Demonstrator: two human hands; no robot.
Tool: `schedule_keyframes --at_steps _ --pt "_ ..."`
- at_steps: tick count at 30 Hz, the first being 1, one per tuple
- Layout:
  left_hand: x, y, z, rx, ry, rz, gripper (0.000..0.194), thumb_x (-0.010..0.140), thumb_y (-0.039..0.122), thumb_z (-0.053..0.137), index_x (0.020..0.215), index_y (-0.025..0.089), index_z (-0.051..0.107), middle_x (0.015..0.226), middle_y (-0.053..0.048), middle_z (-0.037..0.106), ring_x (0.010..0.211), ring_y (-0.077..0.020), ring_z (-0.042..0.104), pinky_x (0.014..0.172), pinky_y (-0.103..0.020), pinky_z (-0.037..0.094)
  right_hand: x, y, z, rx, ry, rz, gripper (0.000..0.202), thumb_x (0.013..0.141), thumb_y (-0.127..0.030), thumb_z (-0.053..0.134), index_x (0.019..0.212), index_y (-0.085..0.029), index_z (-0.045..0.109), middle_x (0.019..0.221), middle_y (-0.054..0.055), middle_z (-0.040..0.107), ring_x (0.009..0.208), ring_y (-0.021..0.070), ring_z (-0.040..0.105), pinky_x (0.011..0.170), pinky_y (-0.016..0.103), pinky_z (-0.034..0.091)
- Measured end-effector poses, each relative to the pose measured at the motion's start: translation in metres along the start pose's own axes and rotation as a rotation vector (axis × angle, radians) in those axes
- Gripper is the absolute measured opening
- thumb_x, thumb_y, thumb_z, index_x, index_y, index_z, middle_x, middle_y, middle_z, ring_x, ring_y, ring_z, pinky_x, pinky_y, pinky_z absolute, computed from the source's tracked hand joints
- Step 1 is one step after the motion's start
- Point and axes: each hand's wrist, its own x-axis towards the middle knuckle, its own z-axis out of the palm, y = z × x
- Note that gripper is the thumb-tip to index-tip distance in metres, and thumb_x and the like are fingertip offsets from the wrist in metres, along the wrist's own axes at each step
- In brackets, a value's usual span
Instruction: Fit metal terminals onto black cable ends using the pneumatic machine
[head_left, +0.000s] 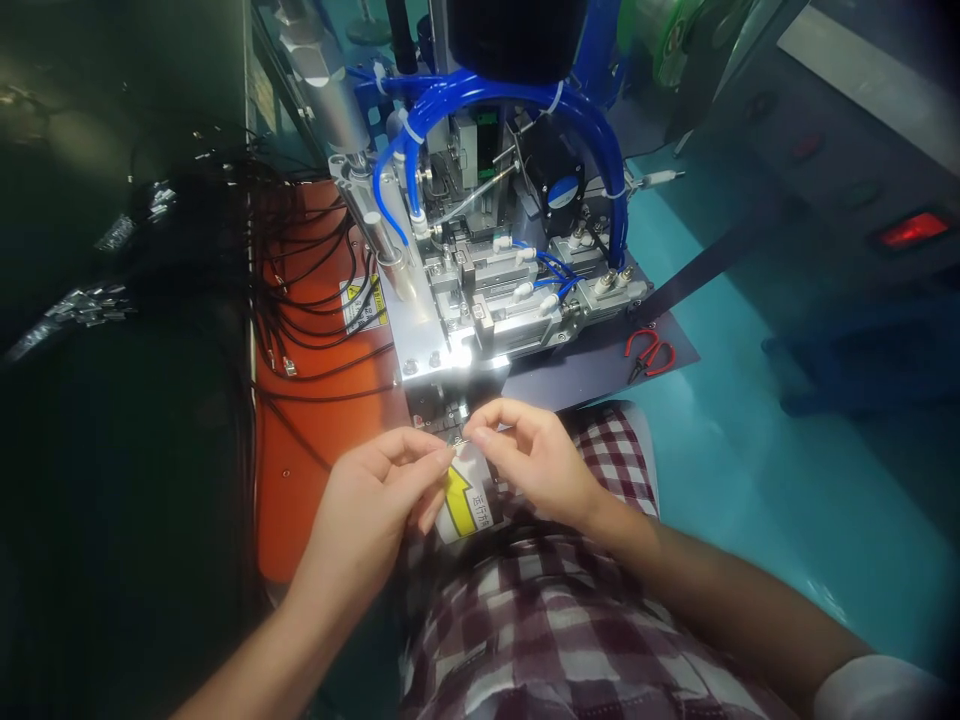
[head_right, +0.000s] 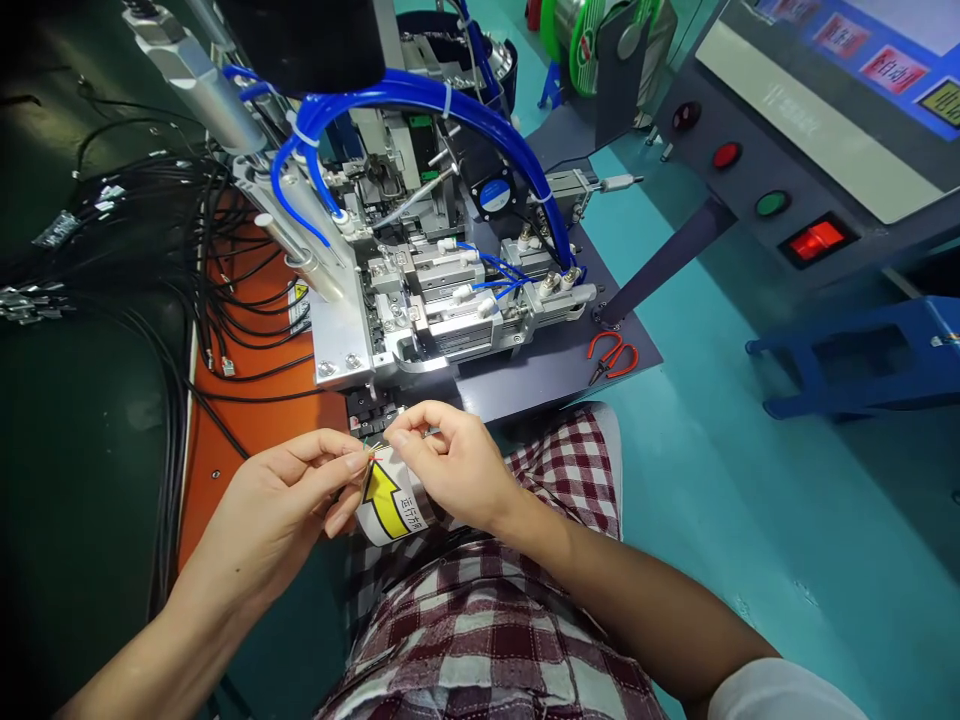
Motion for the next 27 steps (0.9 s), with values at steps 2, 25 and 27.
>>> schedule_keyframes --at_steps 2,25,27 --pt "0.001 -0.001 0.000 0.007 -0.006 0.009 0.025 0.075 0.041 0.073 0.070 0.018 0.065 0.038 0.005 0.046 0.040 -0.0084 0.038 0.047 -0.023 0.032 0.001 -0.002 -0.002 -0.002 -0.035 0.029 0.016 0.085 -0.032 0.064 0.082 -0.016 0.061 0.065 -0.003 0.051 0.047 0.0062 0.036 0.042 0.021 0.027" --pt "0.000 0.003 0.000 0.048 -0.023 -0.003 0.024 0.075 0.040 0.071 0.068 0.017 0.066 0.036 0.006 0.042 0.039 -0.0088 0.035 0.049 -0.025 0.031 0.002 -0.011 -0.002 -0.024 -0.107 0.132 0.013 0.087 -0.026 0.062 0.079 -0.016 0.059 0.058 -0.007 0.047 0.047 0.0058 0.036 0.041 0.019 0.028" --pt "0.000 0.003 -0.002 0.041 -0.031 -0.004 0.025 0.076 0.041 0.071 0.068 0.018 0.066 0.036 0.006 0.042 0.040 -0.0090 0.035 0.050 -0.026 0.032 0.002 -0.014 -0.004 -0.002 -0.106 0.106 0.012 0.087 -0.026 0.062 0.080 -0.016 0.061 0.057 -0.007 0.047 0.046 0.0053 0.035 0.041 0.019 0.028"
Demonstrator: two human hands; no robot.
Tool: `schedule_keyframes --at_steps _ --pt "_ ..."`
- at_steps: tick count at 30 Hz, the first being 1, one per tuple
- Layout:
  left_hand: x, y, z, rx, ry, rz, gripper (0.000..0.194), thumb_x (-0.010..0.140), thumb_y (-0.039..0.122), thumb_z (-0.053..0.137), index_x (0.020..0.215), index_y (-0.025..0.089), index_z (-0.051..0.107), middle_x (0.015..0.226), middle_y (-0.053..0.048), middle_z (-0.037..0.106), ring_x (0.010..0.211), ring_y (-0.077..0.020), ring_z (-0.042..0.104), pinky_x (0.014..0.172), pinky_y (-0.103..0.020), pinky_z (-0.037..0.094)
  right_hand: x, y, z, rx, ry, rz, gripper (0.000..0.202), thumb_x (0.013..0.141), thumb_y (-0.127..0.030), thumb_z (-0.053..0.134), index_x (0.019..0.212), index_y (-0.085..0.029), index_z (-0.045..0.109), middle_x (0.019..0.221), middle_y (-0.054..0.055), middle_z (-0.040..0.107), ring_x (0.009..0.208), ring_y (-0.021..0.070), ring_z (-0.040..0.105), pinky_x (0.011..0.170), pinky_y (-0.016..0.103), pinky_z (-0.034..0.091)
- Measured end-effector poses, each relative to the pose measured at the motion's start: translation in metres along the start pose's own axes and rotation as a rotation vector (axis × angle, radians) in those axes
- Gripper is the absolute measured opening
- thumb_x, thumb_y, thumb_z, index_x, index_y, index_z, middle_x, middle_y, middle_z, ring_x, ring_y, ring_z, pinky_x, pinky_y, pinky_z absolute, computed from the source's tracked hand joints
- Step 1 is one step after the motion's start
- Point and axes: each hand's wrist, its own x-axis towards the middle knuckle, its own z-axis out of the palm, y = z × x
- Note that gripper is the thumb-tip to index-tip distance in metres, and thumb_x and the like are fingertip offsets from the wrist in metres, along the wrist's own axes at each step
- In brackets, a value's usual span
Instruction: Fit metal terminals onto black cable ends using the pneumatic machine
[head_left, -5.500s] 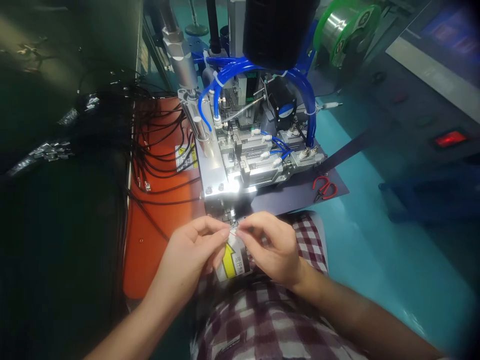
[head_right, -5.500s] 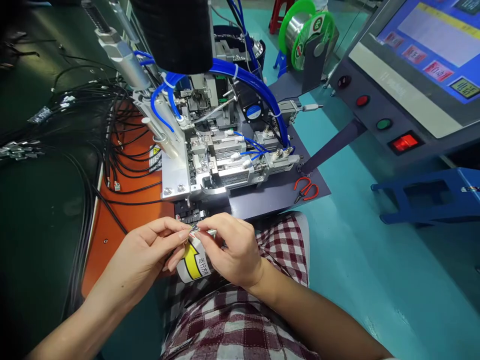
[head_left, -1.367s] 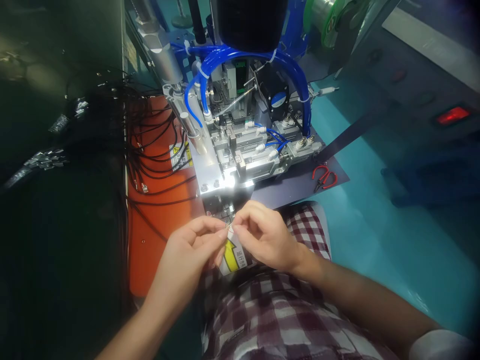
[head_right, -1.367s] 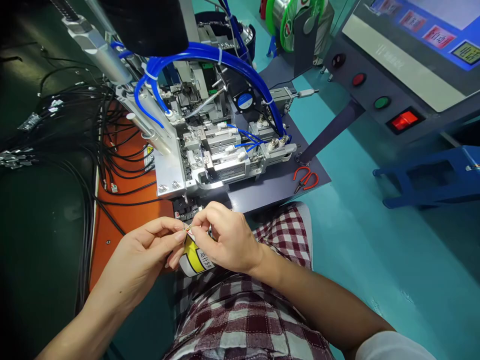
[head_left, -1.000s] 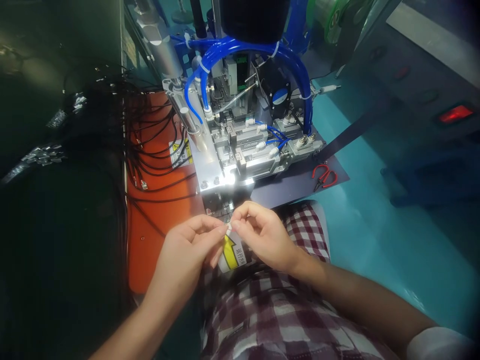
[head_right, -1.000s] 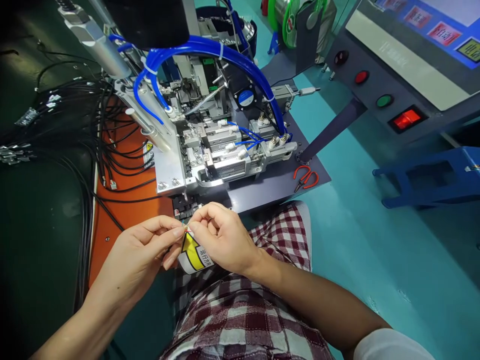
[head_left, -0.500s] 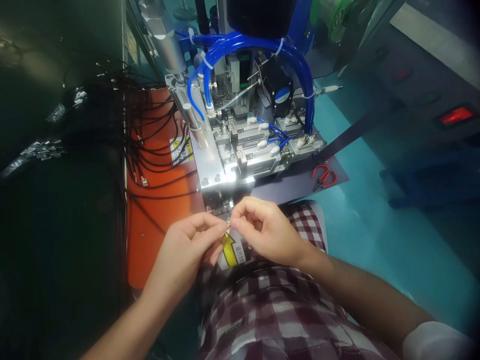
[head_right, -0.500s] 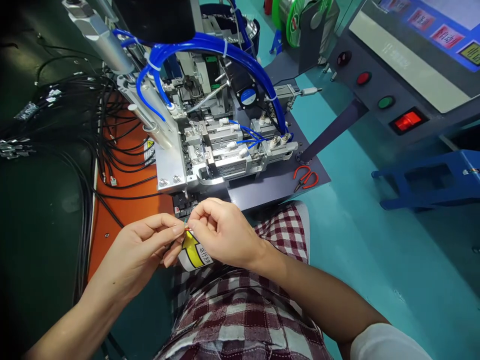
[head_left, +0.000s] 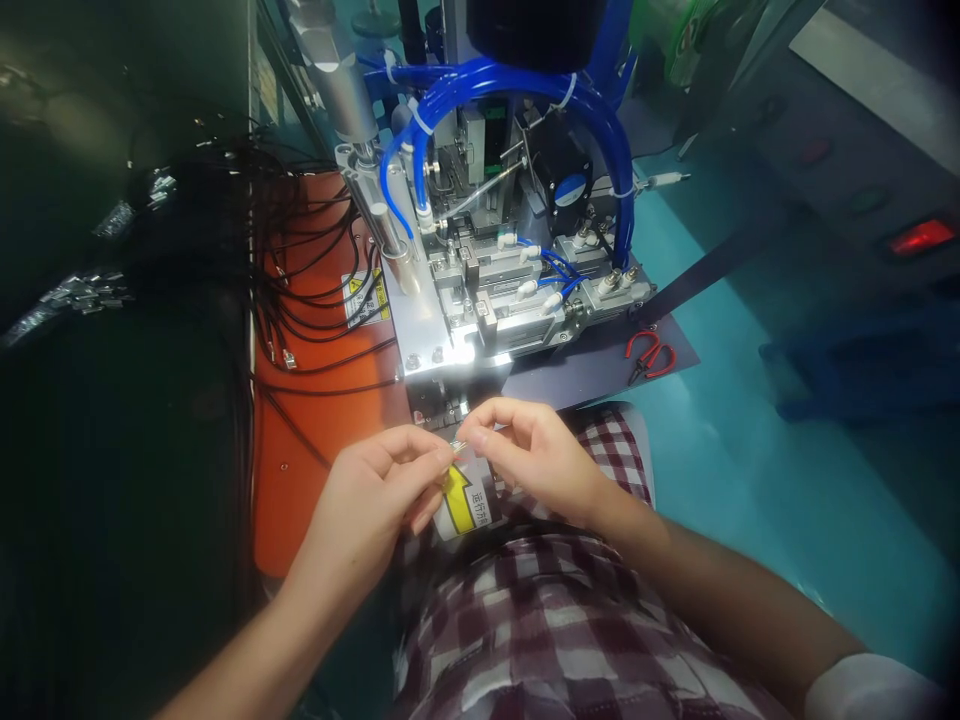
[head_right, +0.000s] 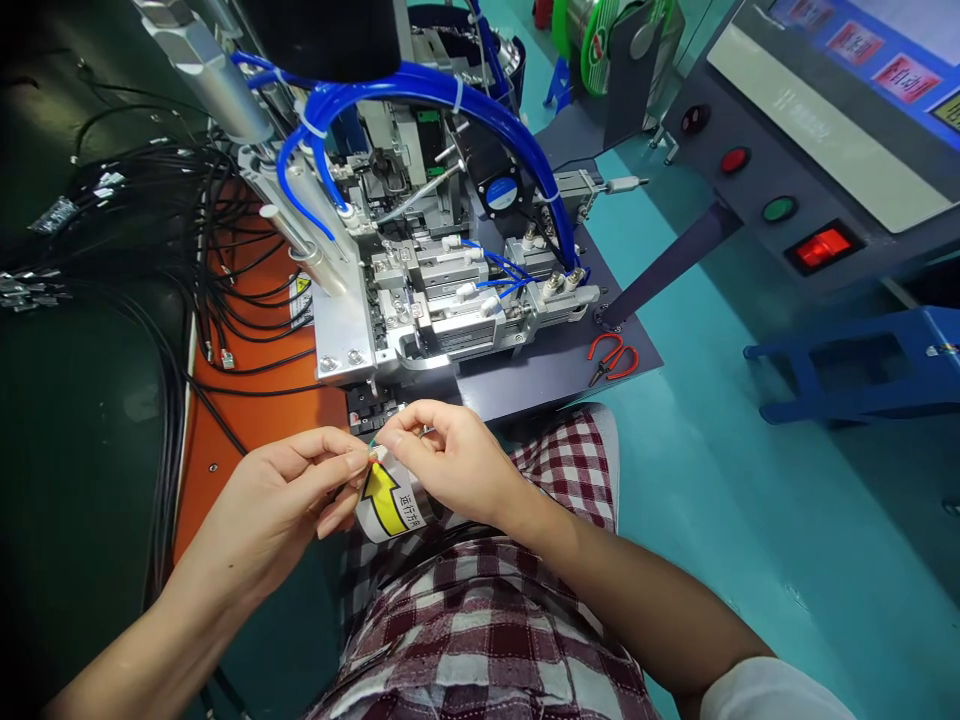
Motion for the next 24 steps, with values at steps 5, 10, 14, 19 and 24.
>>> schedule_keyframes --at_steps 5,10,14,19,24 --pt "0.001 -0.004 -0.002 0.014 -0.014 0.006 0.025 0.076 0.041 0.072 0.068 0.018 0.066 0.039 0.005 0.044 0.042 -0.0092 0.036 0.049 -0.026 0.030 0.002 -0.005 -0.001 0.036 0.004 0.005 0.010 0.084 -0.025 0.066 0.080 -0.016 0.063 0.056 -0.007 0.050 0.043 0.0050 0.033 0.040 0.021 0.023" --pt "0.000 -0.007 -0.005 0.082 -0.025 0.046 0.026 0.079 0.044 0.071 0.073 0.019 0.068 0.044 0.005 0.044 0.046 -0.0091 0.037 0.050 -0.025 0.029 0.008 -0.008 -0.003 0.119 -0.076 0.061 0.018 0.079 -0.030 0.071 0.072 -0.016 0.062 0.051 -0.008 0.045 0.045 0.0057 0.034 0.041 0.020 0.025" --pt "-0.001 -0.008 -0.006 0.104 -0.031 0.073 0.027 0.081 0.045 0.071 0.075 0.019 0.068 0.045 0.005 0.045 0.046 -0.0090 0.037 0.050 -0.025 0.030 0.003 -0.006 -0.005 -0.010 0.011 -0.026 0.011 0.080 -0.026 0.069 0.078 -0.016 0.064 0.052 -0.008 0.044 0.046 0.0063 0.035 0.042 0.021 0.026" --pt "0.001 -0.007 -0.005 0.069 -0.056 0.090 0.027 0.081 0.044 0.072 0.074 0.018 0.068 0.046 0.005 0.047 0.046 -0.0085 0.040 0.050 -0.023 0.031 -0.004 0.002 -0.005 -0.367 0.158 -0.406 0.003 0.081 -0.015 0.067 0.082 -0.017 0.069 0.076 0.000 0.065 0.055 0.0080 0.049 0.052 0.023 0.041" --pt "0.000 -0.007 -0.004 0.069 -0.061 0.096 0.027 0.081 0.044 0.072 0.075 0.018 0.069 0.046 0.005 0.047 0.046 -0.0083 0.040 0.049 -0.022 0.031 -0.004 0.006 -0.008 -0.554 0.140 -0.632 0.006 0.087 -0.014 0.064 0.085 -0.017 0.069 0.082 0.003 0.069 0.060 0.0099 0.055 0.056 0.023 0.046"
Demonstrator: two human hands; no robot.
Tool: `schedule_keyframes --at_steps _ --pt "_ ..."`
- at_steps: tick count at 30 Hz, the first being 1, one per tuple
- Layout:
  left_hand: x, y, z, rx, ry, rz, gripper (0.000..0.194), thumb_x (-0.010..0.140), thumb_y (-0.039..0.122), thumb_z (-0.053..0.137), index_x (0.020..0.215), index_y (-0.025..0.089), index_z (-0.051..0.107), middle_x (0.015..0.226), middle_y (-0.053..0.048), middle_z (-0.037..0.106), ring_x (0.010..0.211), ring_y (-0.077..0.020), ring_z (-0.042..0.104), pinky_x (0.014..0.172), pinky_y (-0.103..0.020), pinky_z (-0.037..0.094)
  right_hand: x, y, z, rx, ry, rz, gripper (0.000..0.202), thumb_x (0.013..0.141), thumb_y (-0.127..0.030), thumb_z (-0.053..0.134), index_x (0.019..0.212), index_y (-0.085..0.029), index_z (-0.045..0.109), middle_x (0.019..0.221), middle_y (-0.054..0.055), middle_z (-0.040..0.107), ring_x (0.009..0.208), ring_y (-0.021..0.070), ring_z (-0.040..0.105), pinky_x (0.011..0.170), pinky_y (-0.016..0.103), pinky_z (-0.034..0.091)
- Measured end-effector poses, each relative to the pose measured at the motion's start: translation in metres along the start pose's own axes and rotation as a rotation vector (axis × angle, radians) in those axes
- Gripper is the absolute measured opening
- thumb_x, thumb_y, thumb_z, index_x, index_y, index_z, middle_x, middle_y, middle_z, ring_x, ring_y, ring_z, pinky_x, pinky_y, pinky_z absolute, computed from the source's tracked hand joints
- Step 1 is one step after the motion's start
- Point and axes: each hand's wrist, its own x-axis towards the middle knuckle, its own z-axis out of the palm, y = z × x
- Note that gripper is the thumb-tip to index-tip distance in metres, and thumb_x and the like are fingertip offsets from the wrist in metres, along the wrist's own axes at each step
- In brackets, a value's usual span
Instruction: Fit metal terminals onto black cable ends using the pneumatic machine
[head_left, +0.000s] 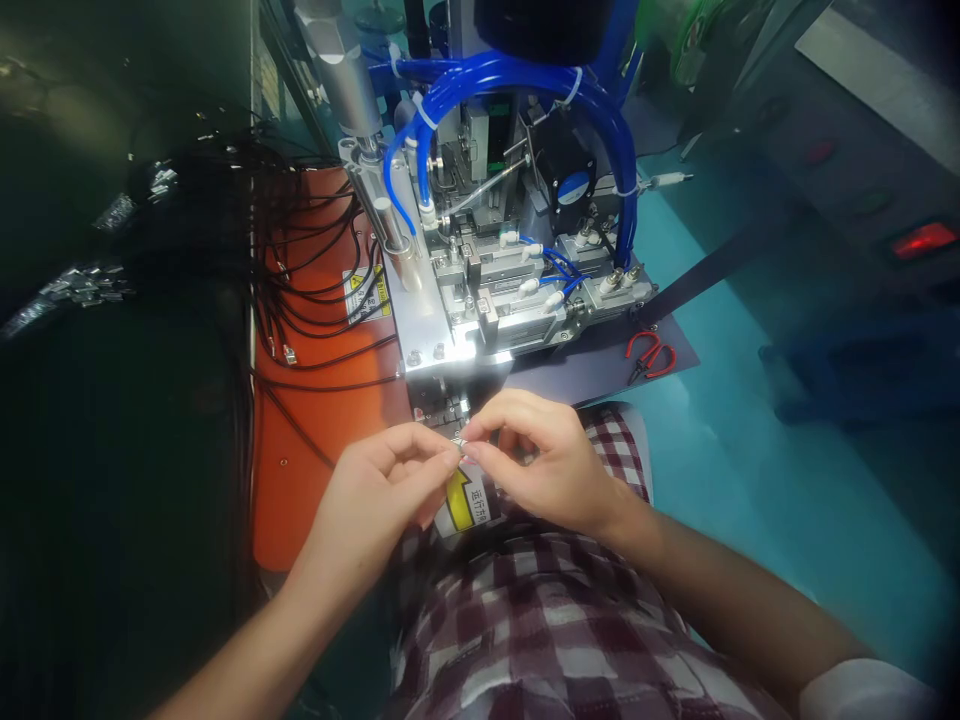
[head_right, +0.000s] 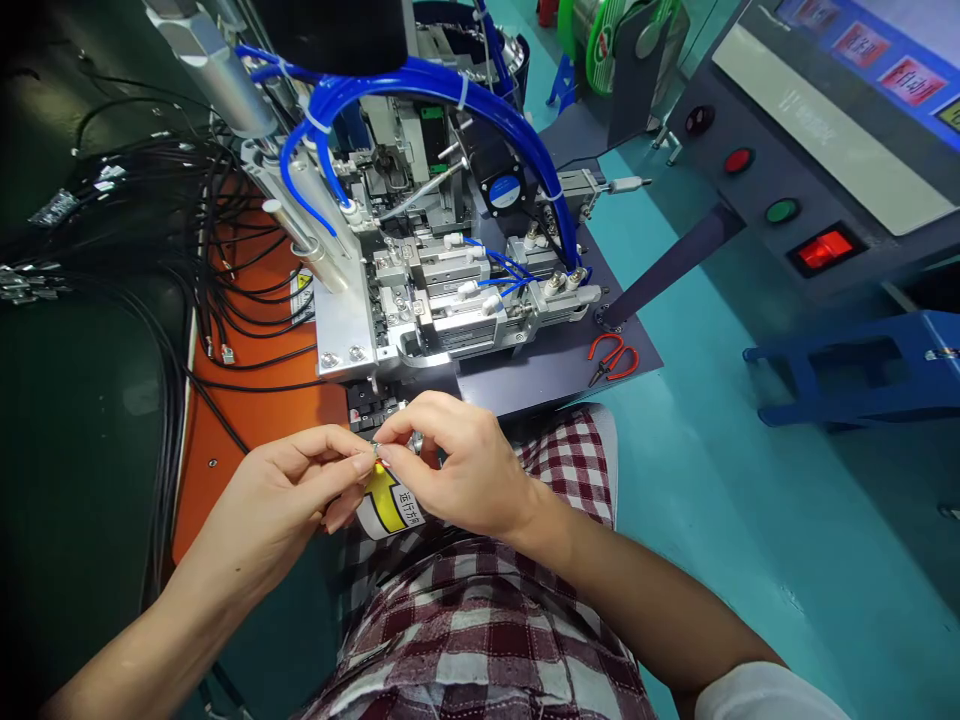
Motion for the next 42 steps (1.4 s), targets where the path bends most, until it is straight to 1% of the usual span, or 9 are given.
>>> schedule_keyframes --at_steps 7,14,17,22,26,31,34,39,42 --pt "0.000 0.002 0.002 -0.007 0.009 -0.014 0.026 0.078 0.043 0.073 0.075 0.018 0.068 0.047 0.005 0.048 0.044 -0.0085 0.041 0.046 -0.021 0.030 -0.007 0.005 -0.001 -0.433 0.051 -0.303 0.017 0.095 -0.019 0.057 0.088 -0.022 0.073 0.082 0.004 0.075 0.065 0.0131 0.061 0.060 0.029 0.039" --pt "-0.001 0.001 0.001 -0.004 0.013 -0.012 0.027 0.078 0.044 0.074 0.077 0.017 0.070 0.048 0.004 0.049 0.045 -0.0084 0.043 0.046 -0.021 0.032 -0.005 0.008 0.000 -0.447 0.027 -0.373 0.013 0.094 -0.017 0.056 0.086 -0.020 0.066 0.078 0.003 0.073 0.062 0.0131 0.057 0.058 0.031 0.032" --pt "-0.001 0.000 0.000 -0.022 0.019 -0.019 0.027 0.078 0.043 0.075 0.080 0.017 0.071 0.049 0.004 0.050 0.046 -0.0090 0.044 0.047 -0.021 0.034 -0.002 0.006 -0.002 -0.274 -0.015 -0.232 0.012 0.092 -0.017 0.054 0.083 -0.019 0.060 0.075 0.002 0.068 0.061 0.0128 0.055 0.059 0.028 0.038" --pt "0.000 -0.001 0.001 -0.063 0.019 -0.025 0.030 0.076 0.045 0.077 0.083 0.017 0.071 0.048 0.004 0.050 0.047 -0.0100 0.044 0.047 -0.022 0.035 0.001 0.001 -0.004 0.027 -0.117 0.157 0.010 0.090 -0.020 0.056 0.080 -0.019 0.057 0.075 -0.002 0.059 0.057 0.0096 0.048 0.057 0.025 0.039" --pt "0.000 -0.003 0.001 -0.010 0.049 -0.032 0.028 0.078 0.046 0.075 0.082 0.018 0.071 0.047 0.004 0.049 0.045 -0.0092 0.042 0.046 -0.022 0.032 0.003 -0.001 -0.002 0.156 -0.150 0.304 0.009 0.088 -0.021 0.060 0.080 -0.019 0.057 0.073 -0.003 0.054 0.058 0.0091 0.045 0.057 0.024 0.037" --pt "0.000 -0.004 0.002 -0.028 0.098 -0.047 0.025 0.080 0.043 0.073 0.079 0.019 0.070 0.045 0.006 0.046 0.044 -0.0080 0.038 0.048 -0.023 0.034 0.006 0.002 0.000 0.490 -0.156 0.559 0.013 0.089 -0.028 0.060 0.081 -0.018 0.057 0.065 -0.005 0.051 0.048 0.0064 0.036 0.045 0.022 0.030" --pt "0.000 -0.003 0.002 -0.042 0.098 -0.056 0.025 0.079 0.044 0.074 0.079 0.019 0.069 0.045 0.005 0.047 0.045 -0.0082 0.038 0.049 -0.023 0.035 0.007 0.002 0.000 0.564 -0.151 0.606 0.016 0.087 -0.029 0.062 0.078 -0.016 0.059 0.069 -0.003 0.058 0.048 0.0058 0.038 0.045 0.022 0.031" --pt "0.001 -0.005 0.002 -0.062 0.100 -0.052 0.026 0.079 0.044 0.075 0.081 0.019 0.068 0.046 0.006 0.047 0.045 -0.0082 0.038 0.048 -0.022 0.034 0.005 0.000 0.002 0.554 -0.167 0.647 0.020 0.079 -0.032 0.074 0.077 -0.016 0.062 0.056 -0.007 0.045 0.047 0.0064 0.033 0.042 0.021 0.024" --pt "0.000 -0.005 0.002 -0.037 0.092 -0.025 0.027 0.080 0.046 0.074 0.082 0.020 0.067 0.046 0.006 0.046 0.046 -0.0080 0.038 0.048 -0.022 0.034 0.005 0.002 0.003 0.543 -0.154 0.640 0.016 0.079 -0.029 0.072 0.077 -0.017 0.061 0.054 -0.007 0.044 0.047 0.0067 0.033 0.043 0.021 0.024"
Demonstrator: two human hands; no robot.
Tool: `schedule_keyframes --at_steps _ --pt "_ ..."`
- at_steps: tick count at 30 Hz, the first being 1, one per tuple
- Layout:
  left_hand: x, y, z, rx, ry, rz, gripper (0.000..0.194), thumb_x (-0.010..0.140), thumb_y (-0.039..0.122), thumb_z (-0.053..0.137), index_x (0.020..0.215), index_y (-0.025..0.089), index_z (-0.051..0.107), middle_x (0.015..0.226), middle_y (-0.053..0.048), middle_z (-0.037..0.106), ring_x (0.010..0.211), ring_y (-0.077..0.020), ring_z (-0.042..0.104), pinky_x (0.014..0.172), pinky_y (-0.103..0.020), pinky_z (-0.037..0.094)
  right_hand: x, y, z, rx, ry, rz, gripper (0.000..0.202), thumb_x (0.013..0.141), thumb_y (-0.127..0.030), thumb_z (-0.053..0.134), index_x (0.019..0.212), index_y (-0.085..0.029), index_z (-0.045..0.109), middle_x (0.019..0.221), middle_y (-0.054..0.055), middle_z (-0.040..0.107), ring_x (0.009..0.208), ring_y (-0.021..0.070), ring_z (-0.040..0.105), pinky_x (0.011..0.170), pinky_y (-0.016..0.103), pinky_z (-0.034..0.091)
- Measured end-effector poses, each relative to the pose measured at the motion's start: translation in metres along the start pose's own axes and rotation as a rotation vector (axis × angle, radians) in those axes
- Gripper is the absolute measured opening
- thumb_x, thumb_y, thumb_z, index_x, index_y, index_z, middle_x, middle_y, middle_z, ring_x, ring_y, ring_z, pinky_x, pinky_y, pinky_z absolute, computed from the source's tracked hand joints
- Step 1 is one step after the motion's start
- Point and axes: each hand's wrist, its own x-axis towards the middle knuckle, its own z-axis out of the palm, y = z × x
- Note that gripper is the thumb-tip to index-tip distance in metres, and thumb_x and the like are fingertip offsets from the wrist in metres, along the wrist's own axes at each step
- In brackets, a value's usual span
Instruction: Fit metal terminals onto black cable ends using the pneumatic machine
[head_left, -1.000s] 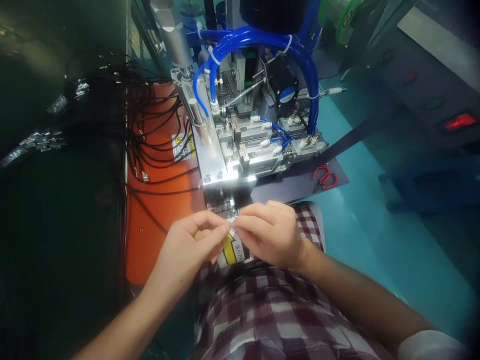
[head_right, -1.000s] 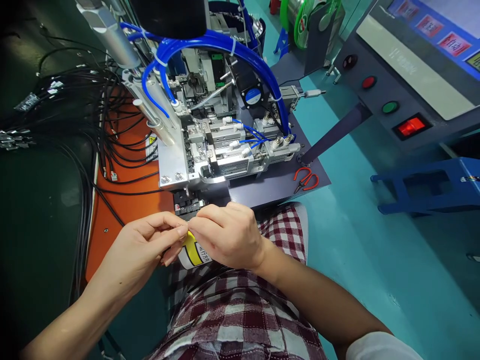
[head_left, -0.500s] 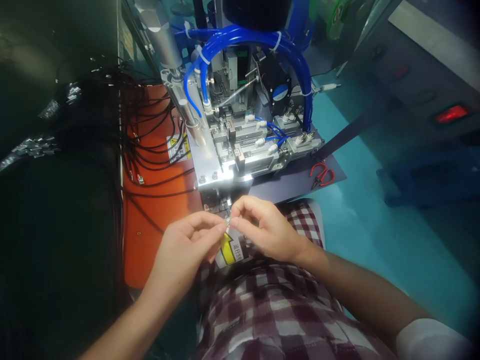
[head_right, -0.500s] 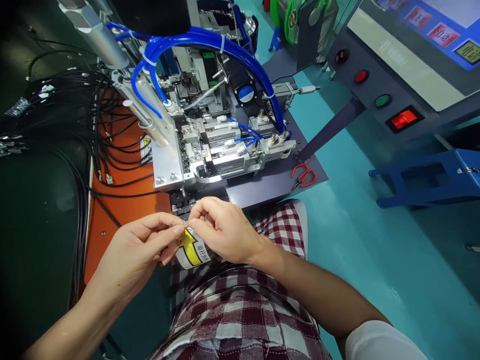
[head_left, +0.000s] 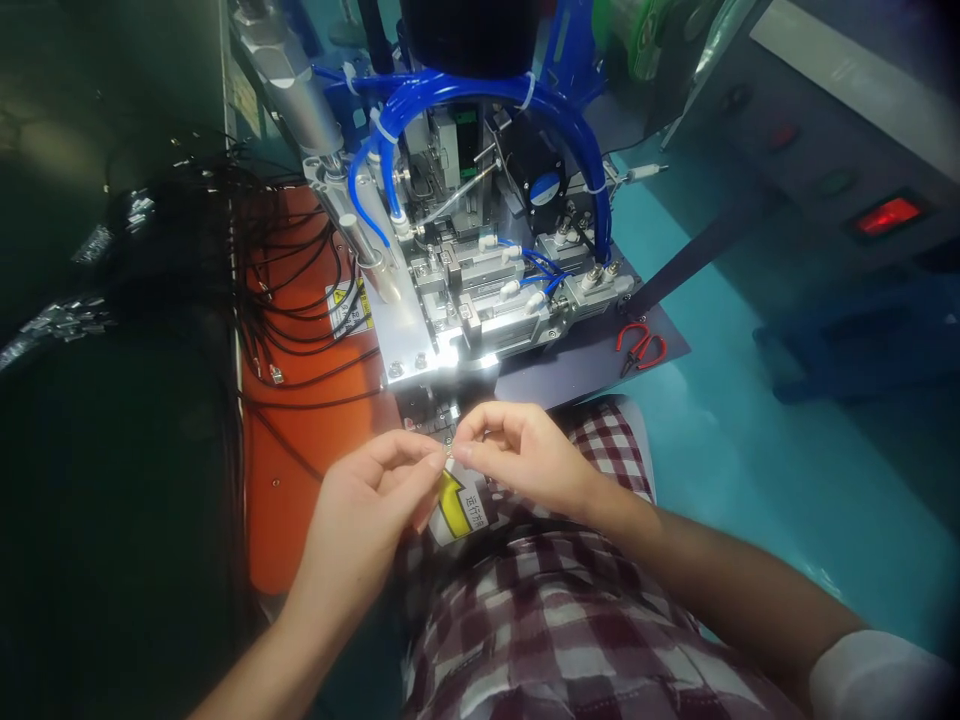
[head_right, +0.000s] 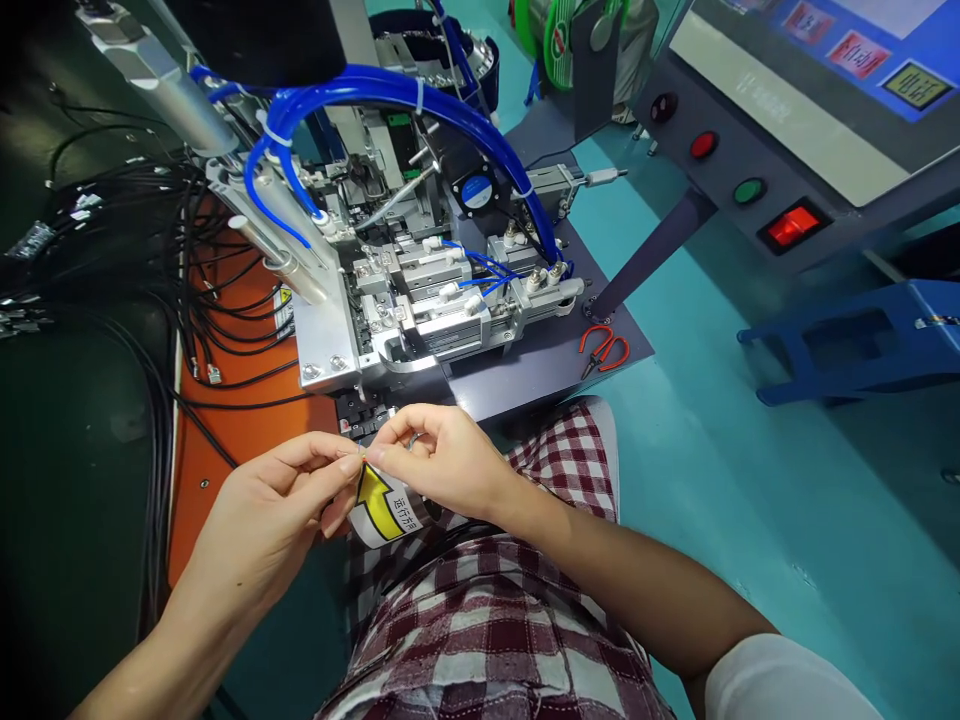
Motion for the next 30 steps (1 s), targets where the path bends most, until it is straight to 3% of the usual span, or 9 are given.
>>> schedule_keyframes --at_steps 3,5,7,9,11,15,17,24,30 --pt "-0.003 0.003 0.002 0.103 -0.005 0.064 0.028 0.081 0.047 0.071 0.079 0.020 0.067 0.047 0.006 0.045 0.045 -0.0082 0.039 0.045 -0.021 0.031 0.001 -0.002 -0.003 -0.030 -0.052 0.014 0.011 0.083 -0.024 0.065 0.077 -0.017 0.059 0.055 -0.007 0.046 0.047 0.0072 0.036 0.043 0.021 0.026" --pt "-0.006 0.004 0.005 0.239 0.027 0.182 0.024 0.082 0.043 0.069 0.079 0.020 0.068 0.054 0.004 0.053 0.049 -0.0096 0.045 0.046 -0.021 0.034 -0.001 -0.005 -0.005 -0.110 -0.095 -0.021 0.010 0.085 -0.022 0.060 0.076 -0.017 0.058 0.057 -0.006 0.047 0.048 0.0081 0.039 0.045 0.021 0.030" --pt "-0.010 0.005 0.006 0.370 0.077 0.320 0.018 0.083 0.038 0.068 0.079 0.020 0.069 0.068 0.000 0.063 0.058 -0.0118 0.054 0.051 -0.022 0.040 -0.004 -0.007 -0.006 -0.292 -0.057 -0.186 0.010 0.085 -0.018 0.058 0.075 -0.017 0.057 0.064 -0.004 0.052 0.055 0.0092 0.044 0.052 0.023 0.034" --pt "-0.011 0.004 0.006 0.407 0.105 0.369 0.017 0.082 0.037 0.068 0.080 0.020 0.070 0.077 -0.001 0.067 0.064 -0.0131 0.058 0.055 -0.022 0.043 -0.006 -0.008 -0.005 -0.476 0.031 -0.366 0.011 0.085 -0.013 0.057 0.074 -0.017 0.056 0.072 -0.002 0.056 0.064 0.0104 0.047 0.060 0.025 0.036" --pt "-0.010 0.004 0.005 0.336 0.085 0.288 0.021 0.081 0.041 0.069 0.080 0.019 0.069 0.071 -0.001 0.065 0.058 -0.0120 0.054 0.052 -0.022 0.042 -0.006 -0.005 -0.004 -0.474 0.043 -0.361 0.012 0.085 -0.012 0.057 0.074 -0.017 0.055 0.074 -0.001 0.057 0.066 0.0107 0.047 0.062 0.025 0.037" --pt "-0.003 0.007 0.001 0.120 0.023 0.017 0.033 0.075 0.051 0.074 0.077 0.018 0.068 0.049 0.007 0.041 0.045 -0.0066 0.034 0.046 -0.020 0.035 0.001 -0.001 -0.002 -0.074 -0.067 -0.045 0.011 0.086 -0.022 0.061 0.078 -0.017 0.057 0.061 -0.005 0.051 0.052 0.0082 0.042 0.050 0.022 0.032" --pt "0.000 0.010 0.000 0.045 0.015 -0.047 0.035 0.072 0.051 0.076 0.075 0.017 0.066 0.047 0.009 0.036 0.045 -0.0057 0.031 0.046 -0.020 0.037 0.004 -0.002 -0.003 0.049 -0.065 0.016 0.013 0.086 -0.026 0.063 0.079 -0.016 0.059 0.060 -0.006 0.051 0.048 0.0065 0.038 0.046 0.022 0.029" --pt "0.001 0.011 -0.002 0.018 0.019 -0.081 0.036 0.072 0.051 0.078 0.076 0.017 0.067 0.046 0.008 0.039 0.045 -0.0064 0.033 0.047 -0.021 0.038 0.004 -0.004 -0.007 0.051 -0.038 0.047 0.012 0.085 -0.025 0.064 0.081 -0.014 0.064 0.068 -0.002 0.061 0.047 0.0050 0.039 0.043 0.020 0.028" --pt "0.001 0.005 -0.002 0.031 0.005 -0.045 0.035 0.074 0.052 0.077 0.078 0.018 0.069 0.046 0.007 0.041 0.045 -0.0071 0.035 0.048 -0.022 0.038 0.005 -0.002 -0.003 -0.029 -0.029 0.051 0.010 0.081 -0.024 0.067 0.077 -0.016 0.062 0.052 -0.008 0.046 0.043 0.0058 0.032 0.040 0.021 0.021"
